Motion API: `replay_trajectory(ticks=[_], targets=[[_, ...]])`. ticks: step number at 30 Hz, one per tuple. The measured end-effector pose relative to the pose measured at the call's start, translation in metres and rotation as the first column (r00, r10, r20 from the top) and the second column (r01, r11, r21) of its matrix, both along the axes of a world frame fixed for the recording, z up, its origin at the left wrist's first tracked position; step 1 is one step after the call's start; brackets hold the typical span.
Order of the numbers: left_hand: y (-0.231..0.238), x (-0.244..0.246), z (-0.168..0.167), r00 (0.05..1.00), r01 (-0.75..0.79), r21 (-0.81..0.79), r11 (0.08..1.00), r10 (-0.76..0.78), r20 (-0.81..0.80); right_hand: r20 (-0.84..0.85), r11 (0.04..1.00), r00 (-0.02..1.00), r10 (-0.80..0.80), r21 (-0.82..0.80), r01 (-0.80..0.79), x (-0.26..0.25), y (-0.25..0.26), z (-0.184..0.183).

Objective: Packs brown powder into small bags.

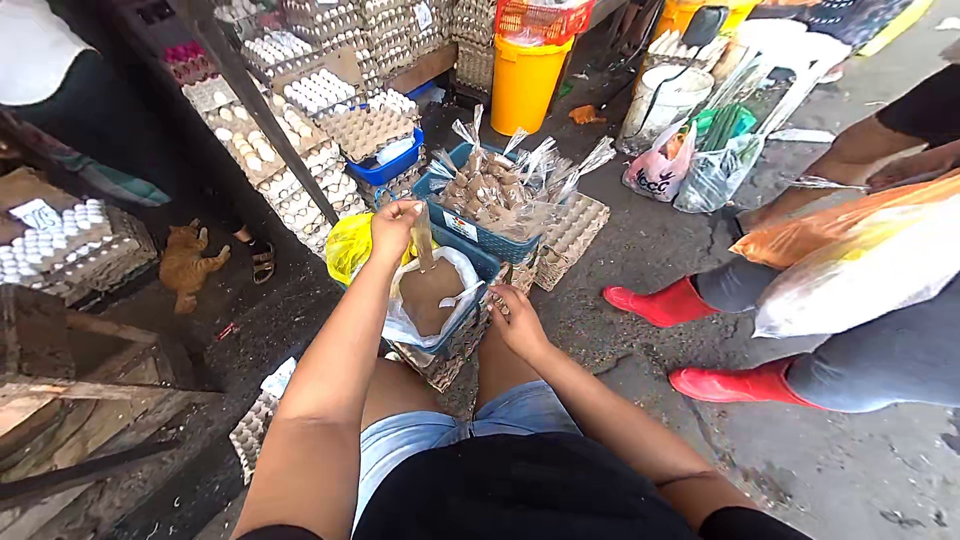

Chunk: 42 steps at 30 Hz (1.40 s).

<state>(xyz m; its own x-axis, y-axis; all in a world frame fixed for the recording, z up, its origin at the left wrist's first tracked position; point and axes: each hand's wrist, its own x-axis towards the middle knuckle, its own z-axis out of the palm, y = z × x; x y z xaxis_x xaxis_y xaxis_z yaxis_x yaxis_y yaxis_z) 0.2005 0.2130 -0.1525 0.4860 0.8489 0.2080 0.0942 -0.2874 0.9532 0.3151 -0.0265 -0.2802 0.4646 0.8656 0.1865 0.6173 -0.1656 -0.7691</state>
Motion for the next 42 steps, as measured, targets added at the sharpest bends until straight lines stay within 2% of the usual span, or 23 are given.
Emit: replay_trajectory(ticks=[2,5,7,10,11,14,18,19,22,28,31,36,39,42], targets=[[0.004,-0.003,0.013,0.99,0.008,0.101,0.995,0.006,-0.14,-0.011,1.0,1.0,0.001,0.003,-0.001,0.0,-0.004,0.0],[0.002,-0.012,0.045,0.925,0.031,0.354,0.935,0.107,-0.364,-0.024,1.0,1.0,0.006,0.005,-0.006,0.001,-0.01,0.001],[-0.005,-0.015,0.055,0.904,0.037,0.499,0.866,0.184,-0.385,-0.032,1.0,0.999,0.014,0.017,-0.013,0.002,-0.01,0.004],[-0.01,-0.018,0.041,0.836,0.202,0.513,0.834,0.126,-0.534,-0.043,0.999,0.998,0.044,0.034,-0.042,-0.003,-0.007,0.009],[-0.013,-0.02,0.038,0.835,0.211,0.512,0.832,0.119,-0.538,-0.036,0.996,0.998,0.055,0.066,-0.052,-0.003,-0.006,0.011],[-0.027,-0.028,0.039,0.902,0.107,0.56,0.821,0.157,-0.402,-0.053,0.988,0.994,0.091,0.128,-0.084,-0.004,0.001,0.021],[-0.04,-0.04,0.04,0.903,0.147,0.645,0.75,0.164,-0.397,-0.106,0.984,0.98,0.166,0.076,-0.158,-0.009,0.005,0.022],[-0.043,-0.042,0.041,0.904,0.155,0.628,0.762,0.147,-0.401,-0.101,0.98,0.977,0.188,0.079,-0.181,-0.01,0.006,0.024],[-0.051,-0.046,0.031,0.825,0.345,0.502,0.793,-0.002,-0.565,-0.099,0.964,0.96,0.262,0.065,-0.256,-0.012,0.014,0.037],[-0.071,-0.043,0.045,0.813,0.445,0.478,0.757,-0.118,-0.57,-0.306,0.924,0.875,0.376,0.049,-0.38,-0.007,0.053,0.073],[-0.073,-0.034,0.054,0.834,0.412,0.499,0.762,-0.095,-0.544,-0.393,0.91,0.831,0.394,0.038,-0.413,-0.007,0.061,0.08],[-0.056,-0.015,0.06,0.868,0.278,0.397,0.874,-0.052,-0.493,-0.601,0.951,0.743,0.294,0.108,-0.289,-0.01,0.065,0.071],[-0.045,-0.004,0.056,0.874,0.21,0.341,0.916,-0.02,-0.485,-0.652,0.961,0.714,0.255,0.093,-0.259,-0.016,0.061,0.072],[-0.038,0.002,0.05,0.888,0.157,0.304,0.939,0.0,-0.459,-0.694,0.954,0.663,0.282,0.13,-0.269,-0.018,0.054,0.076]])
